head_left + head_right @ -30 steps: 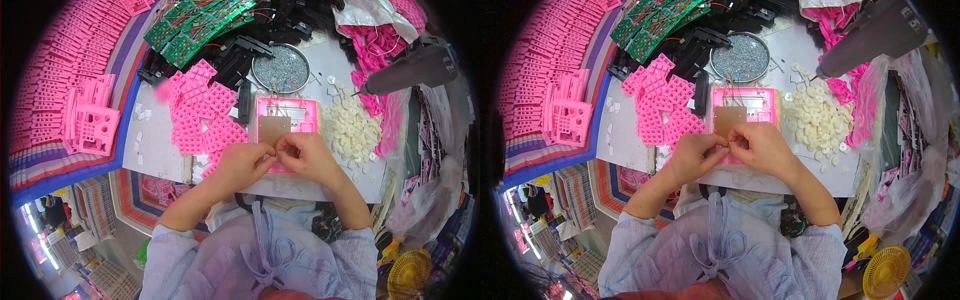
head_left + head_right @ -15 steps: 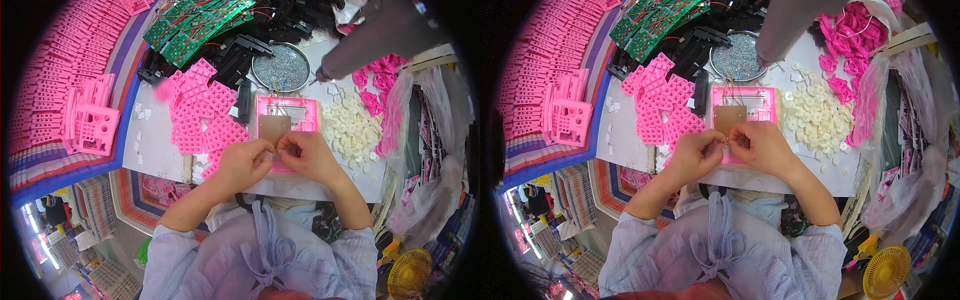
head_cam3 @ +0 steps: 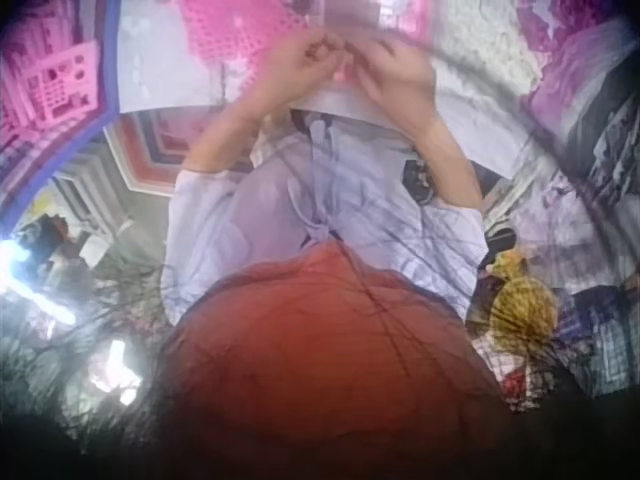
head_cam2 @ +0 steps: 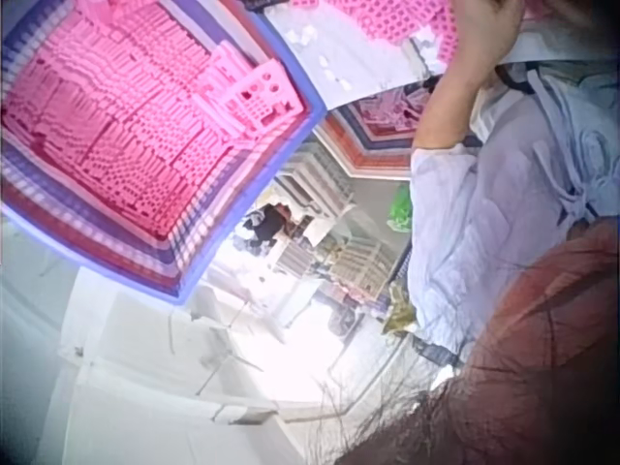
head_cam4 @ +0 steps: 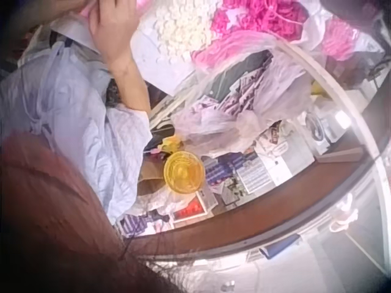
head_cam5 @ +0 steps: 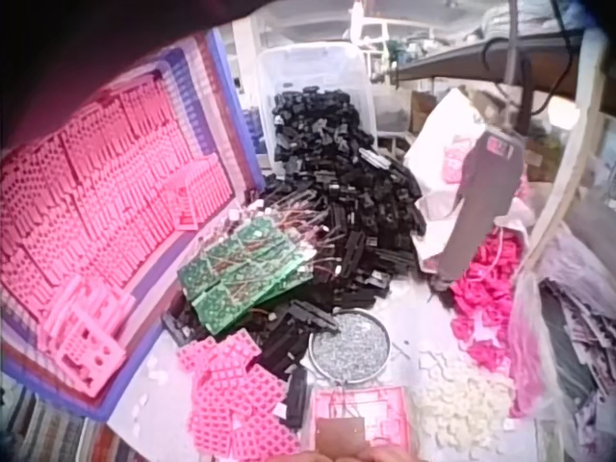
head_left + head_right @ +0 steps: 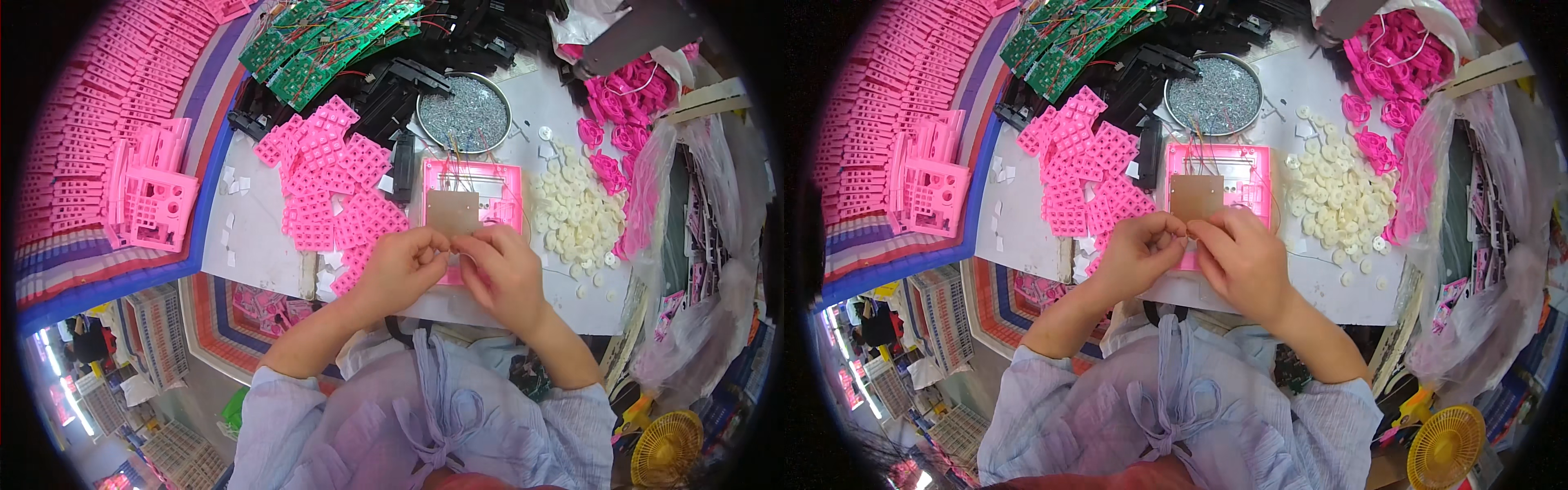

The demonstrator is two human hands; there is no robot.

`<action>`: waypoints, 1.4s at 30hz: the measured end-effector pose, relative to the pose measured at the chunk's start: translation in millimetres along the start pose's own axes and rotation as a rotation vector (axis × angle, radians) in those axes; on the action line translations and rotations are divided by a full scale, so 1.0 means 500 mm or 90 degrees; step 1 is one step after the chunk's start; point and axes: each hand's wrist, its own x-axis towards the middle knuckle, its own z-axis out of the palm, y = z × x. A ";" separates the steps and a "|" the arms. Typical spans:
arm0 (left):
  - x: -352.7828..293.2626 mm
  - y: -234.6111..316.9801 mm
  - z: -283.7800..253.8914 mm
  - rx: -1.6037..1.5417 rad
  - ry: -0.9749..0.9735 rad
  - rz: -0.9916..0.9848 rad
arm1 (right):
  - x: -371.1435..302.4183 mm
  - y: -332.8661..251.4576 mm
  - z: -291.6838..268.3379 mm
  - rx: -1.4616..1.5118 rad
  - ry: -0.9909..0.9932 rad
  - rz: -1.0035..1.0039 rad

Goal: Assembling a toy cash register by installing a circuit board and various plastic components using an electric screwdriver.

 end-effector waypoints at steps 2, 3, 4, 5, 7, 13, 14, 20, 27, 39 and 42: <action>0.000 -0.005 0.007 -0.050 -0.004 -0.014 | -0.018 -0.006 0.011 0.045 0.006 0.073; 0.001 -0.009 0.014 -0.063 0.005 -0.009 | -0.023 -0.008 0.019 0.079 0.018 0.103; 0.001 -0.009 0.017 -0.075 0.014 -0.004 | -0.026 -0.011 0.023 0.114 0.031 0.133; -0.001 -0.005 0.016 -0.071 0.010 0.001 | -0.027 -0.016 0.023 0.154 0.029 0.165; -0.005 0.007 0.012 -0.064 0.001 0.012 | -0.029 -0.023 0.022 0.233 0.026 0.228; -0.008 0.010 0.012 0.009 0.003 0.057 | -0.045 -0.005 0.030 0.308 0.043 0.240; -0.008 0.008 0.012 0.009 0.005 0.052 | -0.045 -0.002 0.033 0.282 0.043 0.219; -0.001 0.011 0.001 0.076 0.015 0.096 | -0.039 -0.002 0.040 0.168 0.051 0.123; 0.018 0.009 -0.025 -0.084 -0.064 -0.039 | -0.044 -0.001 0.050 0.045 0.053 -0.046; 0.051 0.008 -0.051 0.239 -0.066 0.253 | -0.033 0.011 0.038 -0.089 -0.058 -0.094; 0.048 -0.002 -0.044 0.292 -0.033 0.337 | -0.029 0.018 0.039 -0.141 -0.094 -0.107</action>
